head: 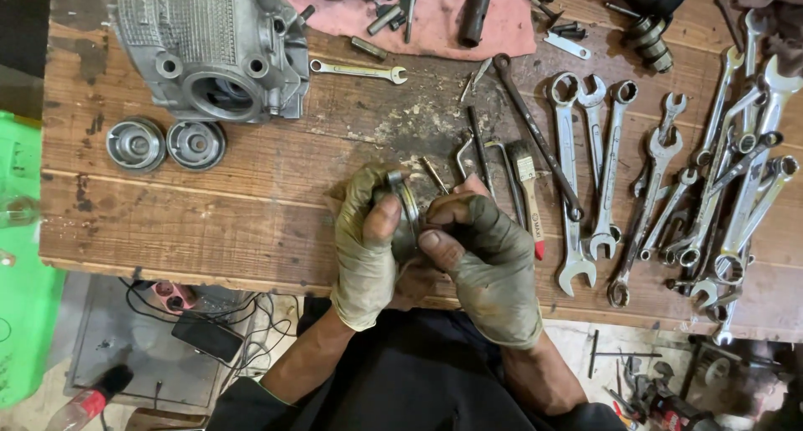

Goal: The person cleans a small cylindrical metal engine part using a small brush and a rag. They scrub the part's grooves and surfaces with the brush, then wipe it down with the rag. The person repeats this process, rotating the part to clean different areas.

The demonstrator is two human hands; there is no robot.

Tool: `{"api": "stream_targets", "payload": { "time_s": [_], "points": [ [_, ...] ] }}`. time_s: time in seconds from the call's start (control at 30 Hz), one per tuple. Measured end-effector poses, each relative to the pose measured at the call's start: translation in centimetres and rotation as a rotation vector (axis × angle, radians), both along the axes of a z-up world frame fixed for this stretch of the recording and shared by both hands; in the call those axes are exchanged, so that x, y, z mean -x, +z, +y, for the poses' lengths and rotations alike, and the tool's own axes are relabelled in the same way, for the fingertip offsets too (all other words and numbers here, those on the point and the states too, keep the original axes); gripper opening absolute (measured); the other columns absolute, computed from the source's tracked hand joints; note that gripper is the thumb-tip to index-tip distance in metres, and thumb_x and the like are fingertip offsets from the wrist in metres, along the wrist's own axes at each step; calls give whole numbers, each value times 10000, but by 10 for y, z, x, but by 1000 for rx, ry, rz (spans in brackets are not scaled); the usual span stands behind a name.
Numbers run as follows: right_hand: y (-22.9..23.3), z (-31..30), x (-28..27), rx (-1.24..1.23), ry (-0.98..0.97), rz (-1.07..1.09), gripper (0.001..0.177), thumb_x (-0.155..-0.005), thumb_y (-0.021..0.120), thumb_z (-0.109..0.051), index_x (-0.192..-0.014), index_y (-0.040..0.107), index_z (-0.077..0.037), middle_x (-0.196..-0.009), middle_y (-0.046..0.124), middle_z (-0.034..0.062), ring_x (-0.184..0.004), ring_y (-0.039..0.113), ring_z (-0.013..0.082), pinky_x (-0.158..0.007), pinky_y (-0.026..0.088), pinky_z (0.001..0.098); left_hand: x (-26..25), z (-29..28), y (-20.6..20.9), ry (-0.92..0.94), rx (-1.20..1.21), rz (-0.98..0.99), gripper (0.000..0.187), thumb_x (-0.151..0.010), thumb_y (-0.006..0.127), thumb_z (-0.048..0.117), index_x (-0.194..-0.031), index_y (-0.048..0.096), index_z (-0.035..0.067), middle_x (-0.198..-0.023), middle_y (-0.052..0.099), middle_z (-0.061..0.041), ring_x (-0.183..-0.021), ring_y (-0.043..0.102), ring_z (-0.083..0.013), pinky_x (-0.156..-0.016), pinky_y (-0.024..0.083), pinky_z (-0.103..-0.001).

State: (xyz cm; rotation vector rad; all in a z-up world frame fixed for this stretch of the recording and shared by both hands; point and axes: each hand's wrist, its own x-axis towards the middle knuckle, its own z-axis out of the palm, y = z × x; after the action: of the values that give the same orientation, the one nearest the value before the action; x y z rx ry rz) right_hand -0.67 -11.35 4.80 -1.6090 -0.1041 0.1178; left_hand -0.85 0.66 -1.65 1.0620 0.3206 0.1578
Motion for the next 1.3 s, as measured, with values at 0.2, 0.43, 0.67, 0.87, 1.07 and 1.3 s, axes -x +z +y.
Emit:
{"api": "stream_targets", "payload": {
  "time_s": [0.2,0.43,0.67,0.87,1.07,1.3],
  "points": [
    [-21,8,8,19,-184,129,200,-788,827,4,-863,703,-134,-965,730,21,-1228,585,112,-1261,314,321,-1,-2,2,55,-329,5,262,-917,560,325,-1046,695,141,-1036,678,30,-1020,615,-142,-1108,400,-360],
    [-42,20,-13,-185,-311,17,182,-783,851,64,-846,682,87,-797,669,204,-645,647,192,-557,594,329,1,-6,-11,83,-198,-28,232,-950,664,262,-1102,730,100,-1046,717,-54,-1020,656,-160,-1098,417,-427],
    [-42,16,-8,-118,-277,-7,168,-780,862,46,-836,704,57,-822,700,192,-755,673,211,-682,594,360,2,-3,-9,50,-169,-50,233,-956,632,187,-1113,726,43,-1061,719,-106,-1029,667,-192,-968,545,-428],
    [-20,22,5,-115,-247,4,159,-781,848,51,-866,713,59,-850,712,186,-728,688,194,-616,599,321,3,4,-13,69,-155,13,265,-937,605,168,-1139,731,51,-1086,726,-112,-1042,654,-198,-952,545,-398],
    [-22,14,16,-176,-279,21,175,-791,826,53,-903,696,84,-902,700,212,-760,695,227,-600,603,317,15,-8,-50,106,-202,48,245,-967,645,146,-1173,729,45,-1136,747,-154,-1134,652,-231,-967,524,-434],
    [-31,11,20,-183,-358,72,170,-812,799,33,-926,701,111,-1110,673,239,-849,679,221,-656,630,329,4,-6,-10,94,-176,44,247,-935,610,134,-1134,728,48,-1095,740,-97,-1078,636,-173,-1043,490,-449]
  ]
}}
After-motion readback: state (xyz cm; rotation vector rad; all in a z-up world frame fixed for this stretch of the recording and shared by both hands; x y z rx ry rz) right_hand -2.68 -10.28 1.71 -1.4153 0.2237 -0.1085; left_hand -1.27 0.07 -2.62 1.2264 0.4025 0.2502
